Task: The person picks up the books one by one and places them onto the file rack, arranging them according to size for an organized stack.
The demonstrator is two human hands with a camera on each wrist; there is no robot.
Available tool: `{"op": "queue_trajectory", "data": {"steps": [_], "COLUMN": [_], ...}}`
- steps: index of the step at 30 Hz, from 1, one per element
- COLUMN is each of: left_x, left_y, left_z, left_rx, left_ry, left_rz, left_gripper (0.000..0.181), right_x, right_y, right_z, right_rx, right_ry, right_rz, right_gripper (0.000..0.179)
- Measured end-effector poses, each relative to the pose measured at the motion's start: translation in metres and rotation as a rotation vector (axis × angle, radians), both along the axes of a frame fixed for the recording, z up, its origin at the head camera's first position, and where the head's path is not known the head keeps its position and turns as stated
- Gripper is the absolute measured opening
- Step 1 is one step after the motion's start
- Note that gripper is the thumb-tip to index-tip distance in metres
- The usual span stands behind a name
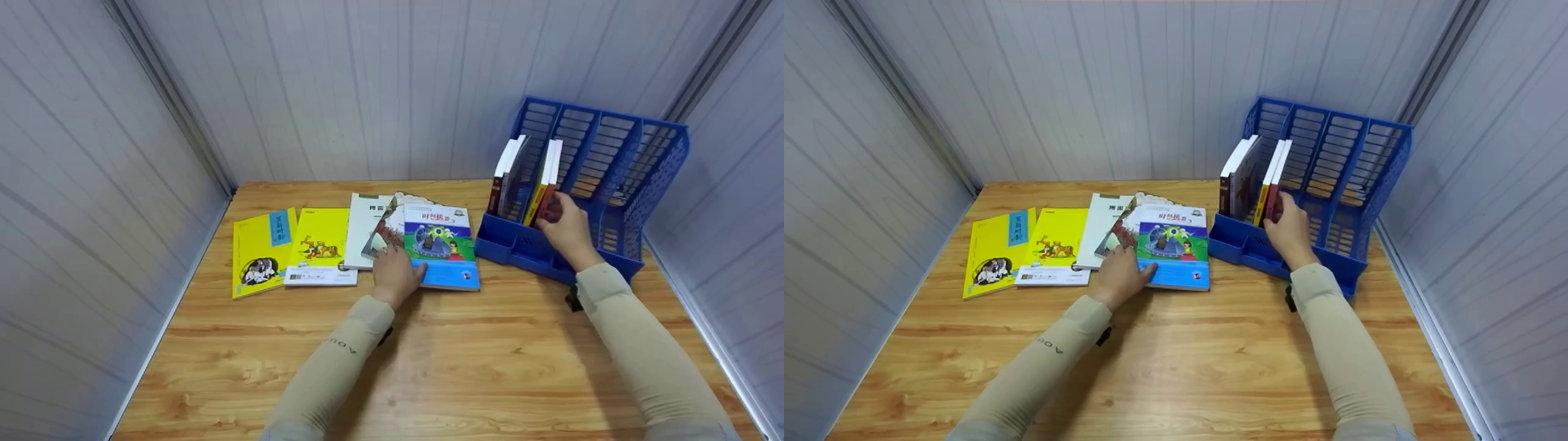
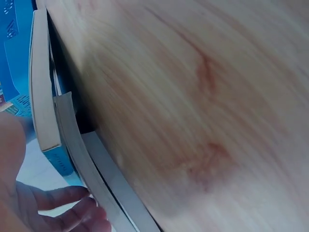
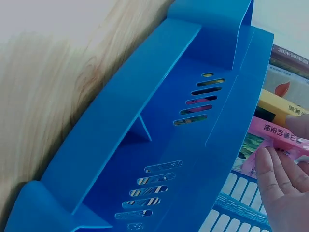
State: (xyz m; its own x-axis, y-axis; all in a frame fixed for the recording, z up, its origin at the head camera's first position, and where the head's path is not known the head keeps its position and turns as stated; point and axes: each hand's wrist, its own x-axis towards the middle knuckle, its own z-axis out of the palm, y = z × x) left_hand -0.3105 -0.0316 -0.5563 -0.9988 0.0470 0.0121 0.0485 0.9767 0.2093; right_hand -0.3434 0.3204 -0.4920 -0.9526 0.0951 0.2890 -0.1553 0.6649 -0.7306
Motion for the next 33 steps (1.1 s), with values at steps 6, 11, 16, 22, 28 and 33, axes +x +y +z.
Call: {"op": "queue_trajectory", "data": {"steps": [6, 11, 16, 22, 28, 33], "left_x": [0.002, 0.0, 0.003, 0.001, -0.024, -0.026], "left_y": [-0.004, -0.008, -0.007, -0.006, -0.01, -0.008], "left_z": [0.001, -0.008, -0.01, -0.01, -0.053, -0.055], "left_rx": [0.084, 0.081, 0.2, 0.481, 0.593, 0.586], "left_ry": [-0.06, -0.047, -0.103, -0.226, -0.164, -0.154], "left_rz": [0.051, 0.014, 0.039, 0.089, 0.076, 0.088], "left_gripper": [0.066, 0.065, 0.068, 0.061, 0.064, 0.055], "right_x": [0.012, 0.021, 0.029, 0.037, 0.043, 0.05], "right_y": [-0.001, -0.004, -0.01, -0.017, -0.024, -0.029], "right_z": [-0.002, -0.002, -0.003, -0.006, -0.007, -0.007], "right_rx": [-0.019, -0.017, -0.019, -0.026, -0.034, -0.03], "right_ry": [0.039, 0.08, 0.127, 0.178, 0.228, 0.214], "right_rz": [-0.012, -0.055, -0.071, -0.039, -0.011, 0.014], "right_gripper": [0.055, 0.043, 0.032, 0.029, 0.029, 0.029]}}
